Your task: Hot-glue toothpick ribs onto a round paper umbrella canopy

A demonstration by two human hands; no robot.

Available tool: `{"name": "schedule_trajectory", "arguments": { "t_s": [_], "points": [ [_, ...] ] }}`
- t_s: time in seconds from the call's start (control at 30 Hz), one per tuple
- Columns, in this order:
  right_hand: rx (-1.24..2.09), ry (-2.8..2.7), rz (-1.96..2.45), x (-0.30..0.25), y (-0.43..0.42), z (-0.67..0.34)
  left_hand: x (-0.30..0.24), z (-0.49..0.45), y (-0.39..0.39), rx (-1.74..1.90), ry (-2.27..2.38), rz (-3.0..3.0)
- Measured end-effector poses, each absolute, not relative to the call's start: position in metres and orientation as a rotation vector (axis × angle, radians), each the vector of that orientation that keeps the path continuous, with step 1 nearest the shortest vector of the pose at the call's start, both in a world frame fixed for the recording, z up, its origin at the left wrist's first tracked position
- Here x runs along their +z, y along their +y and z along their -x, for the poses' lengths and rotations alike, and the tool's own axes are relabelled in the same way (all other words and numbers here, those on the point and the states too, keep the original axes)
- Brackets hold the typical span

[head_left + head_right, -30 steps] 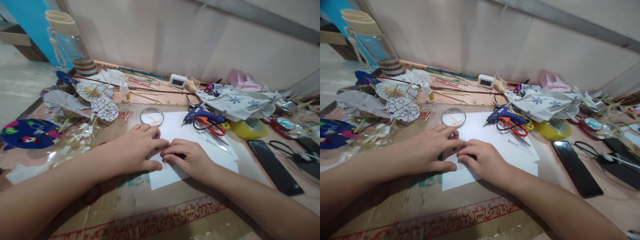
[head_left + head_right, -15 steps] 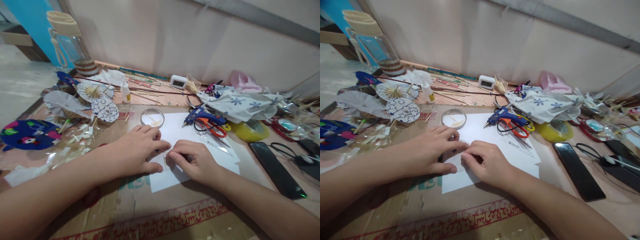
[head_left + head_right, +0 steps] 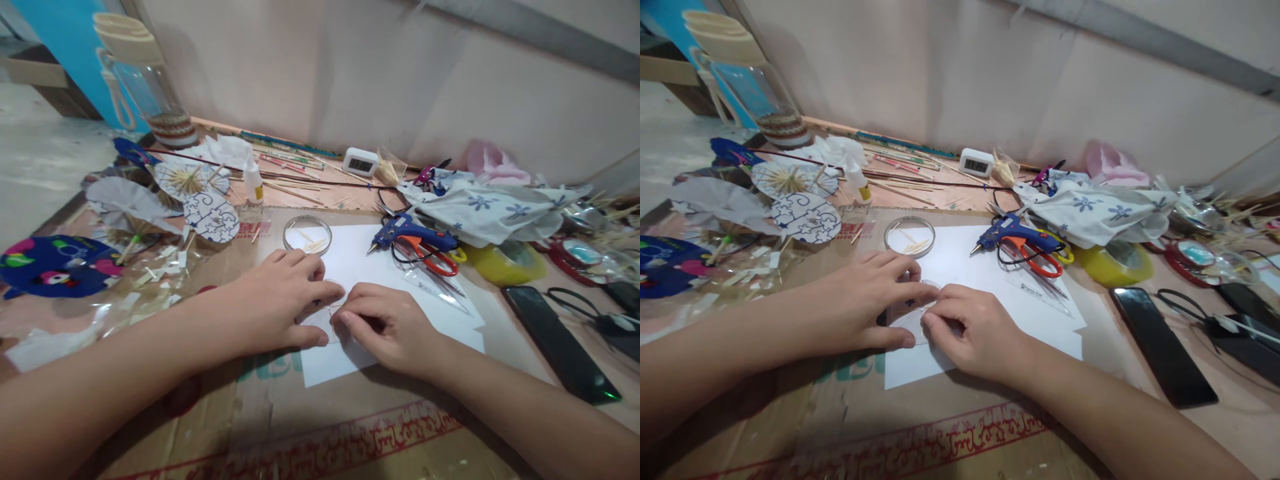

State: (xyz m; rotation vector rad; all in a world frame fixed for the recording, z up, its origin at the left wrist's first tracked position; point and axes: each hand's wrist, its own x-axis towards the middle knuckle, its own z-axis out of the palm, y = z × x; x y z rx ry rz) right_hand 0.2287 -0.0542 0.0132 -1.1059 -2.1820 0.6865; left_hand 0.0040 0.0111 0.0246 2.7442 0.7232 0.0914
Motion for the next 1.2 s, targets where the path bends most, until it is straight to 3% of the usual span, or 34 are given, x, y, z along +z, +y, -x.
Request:
{"name": "schedule_trajectory", "arguments": {
  "t_s": [1.2],
  "points": [
    [0.685, -2.213, 1.033, 0.008, -0.055, -0.228, 0.025, -0.004, 0.011, 0.048, 0.755, -2.739]
  ]
}}
